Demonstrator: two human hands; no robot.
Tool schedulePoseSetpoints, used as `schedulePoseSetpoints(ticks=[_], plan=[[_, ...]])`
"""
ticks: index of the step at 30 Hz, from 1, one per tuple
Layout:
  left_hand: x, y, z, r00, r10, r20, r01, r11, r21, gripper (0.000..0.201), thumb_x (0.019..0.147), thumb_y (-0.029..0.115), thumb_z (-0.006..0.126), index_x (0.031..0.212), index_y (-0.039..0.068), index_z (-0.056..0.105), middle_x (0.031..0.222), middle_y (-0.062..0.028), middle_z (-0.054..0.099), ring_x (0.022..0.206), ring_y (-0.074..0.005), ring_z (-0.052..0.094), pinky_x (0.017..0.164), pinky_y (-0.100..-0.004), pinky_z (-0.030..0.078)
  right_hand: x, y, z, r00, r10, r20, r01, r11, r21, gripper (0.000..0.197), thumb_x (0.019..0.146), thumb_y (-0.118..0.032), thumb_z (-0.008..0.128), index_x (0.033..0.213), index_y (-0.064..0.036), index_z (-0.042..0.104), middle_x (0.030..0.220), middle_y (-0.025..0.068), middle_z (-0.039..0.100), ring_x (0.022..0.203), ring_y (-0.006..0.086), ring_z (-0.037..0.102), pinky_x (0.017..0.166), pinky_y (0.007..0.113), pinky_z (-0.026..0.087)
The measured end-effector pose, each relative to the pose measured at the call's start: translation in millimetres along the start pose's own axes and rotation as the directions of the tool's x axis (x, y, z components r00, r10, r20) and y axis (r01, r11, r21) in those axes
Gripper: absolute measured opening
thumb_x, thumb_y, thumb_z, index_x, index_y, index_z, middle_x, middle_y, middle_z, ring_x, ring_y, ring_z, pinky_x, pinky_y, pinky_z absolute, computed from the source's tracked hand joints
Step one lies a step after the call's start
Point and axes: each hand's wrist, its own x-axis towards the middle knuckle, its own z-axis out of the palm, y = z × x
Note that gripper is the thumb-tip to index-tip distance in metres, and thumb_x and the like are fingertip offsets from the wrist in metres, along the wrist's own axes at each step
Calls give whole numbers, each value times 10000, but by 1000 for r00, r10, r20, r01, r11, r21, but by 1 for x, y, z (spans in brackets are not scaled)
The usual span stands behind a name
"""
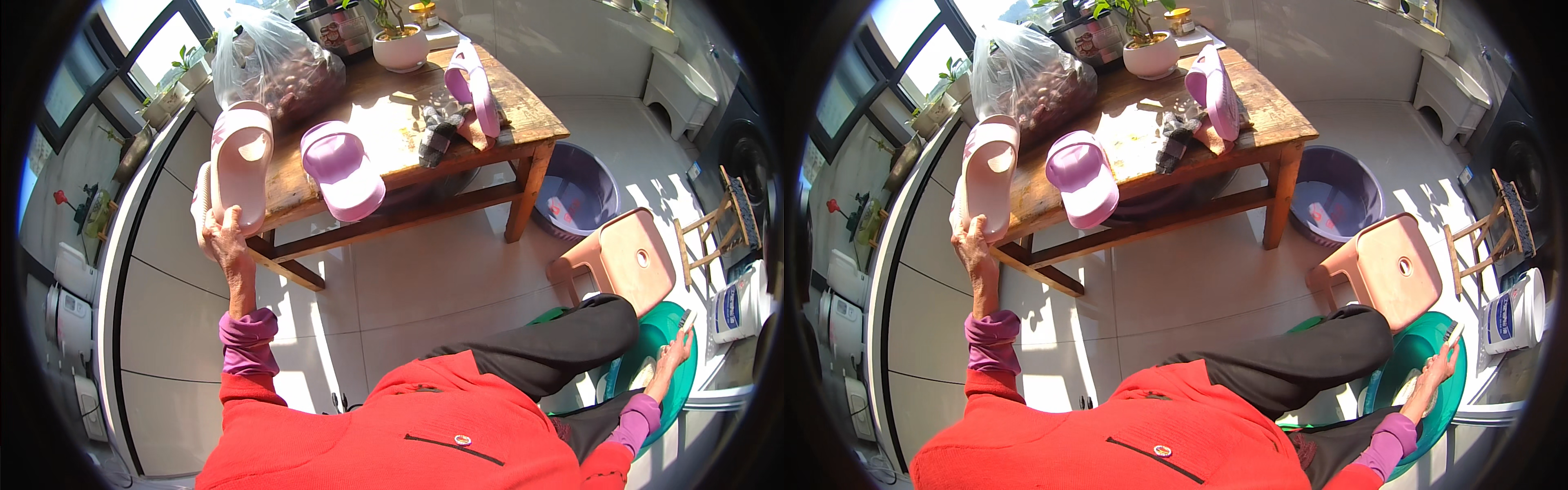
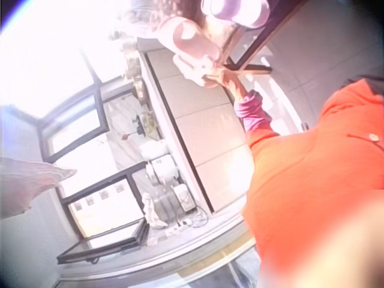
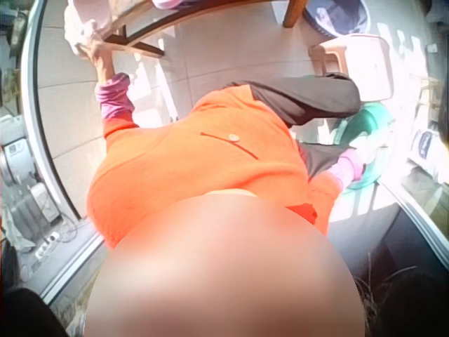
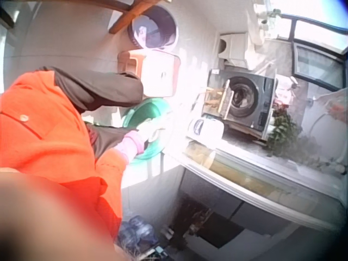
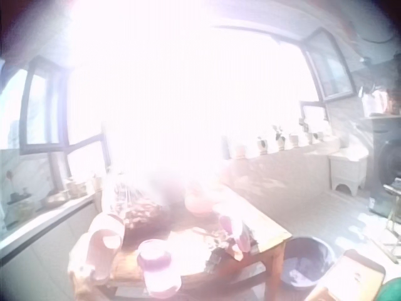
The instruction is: The person scrubs a pair of white slippers with a brush in a green basin of water, rinses them, and places them on a nearby wooden table. They then pick up a purple slipper from the table, inspect it, and return to scrubbing the white slippers.
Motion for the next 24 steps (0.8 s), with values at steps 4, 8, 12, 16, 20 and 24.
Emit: schedulePoseSetpoints(ticks=[4, 8, 12, 16, 20, 24], plan=[[-1, 53, 10, 985, 99, 142, -122, 979, 162, 353, 769, 171, 587, 1075, -3, 603, 980, -113, 572, 863, -239, 558, 830, -307, 431, 2, -1, -1, 1000, 3, -17, -4, 1000, -16, 449, 866, -209, 644, 1296, -181, 517, 598, -41, 352, 418, 37, 285, 358, 195, 236], [-18, 112, 28, 853, 181, 489, -237, 970, 54, 347, 771, 147, 546, 1075, -16, 580, 943, -86, 575, 838, -174, 549, 800, -269, 422, -1, -5, -3, 999, -10, -31, 10, 1000, 3, 450, 877, -212, 634, 1308, -173, 510, 535, -58, 376, 384, 35, 326, 335, 204, 195], [-53, 145, 54, 711, 216, 669, -248, 968, -49, 366, 778, 207, 549, 1051, -36, 564, 919, -86, 592, 845, -162, 543, 831, -277, 416, -10, -14, -10, 1000, -5, -29, 5, 1000, -3, 421, 883, -212, 627, 1291, -174, 530, 556, -66, 363, 405, 24, 308, 357, 199, 185], [-79, 153, 82, 625, 260, 736, -249, 960, -127, 292, 728, 63, 537, 1009, -12, 564, 692, -44, 532, 644, -102, 480, 627, -235, 412, -14, -24, -27, 998, -18, -53, 16, 999, -34, 370, 889, -216, 610, 1254, -195, 551, 567, -66, 357, 408, 19, 294, 357, 196, 186], [-100, 154, 101, 561, 295, 773, -446, 895, -17, 309, 708, 97, 572, 1003, 6, 569, 641, -148, 563, 547, -185, 516, 581, -293, 448, -11, -29, -52, 999, -19, -39, 18, 1000, -22, 360, 885, -239, 600, 1239, -218, 542, 599, -62, 375, 421, 25, 329, 357, 182, 219], [-122, 150, 115, 459, 347, 818, -524, 849, -66, 298, 728, 112, 587, 1012, 23, 571, 638, -155, 565, 562, -247, 575, 582, -336, 466, -8, -31, -71, 997, -22, -70, 20, 1000, -23, 379, 883, -257, 609, 1253, -228, 531, 602, -59, 378, 420, 31, 335, 355, 180, 221]])
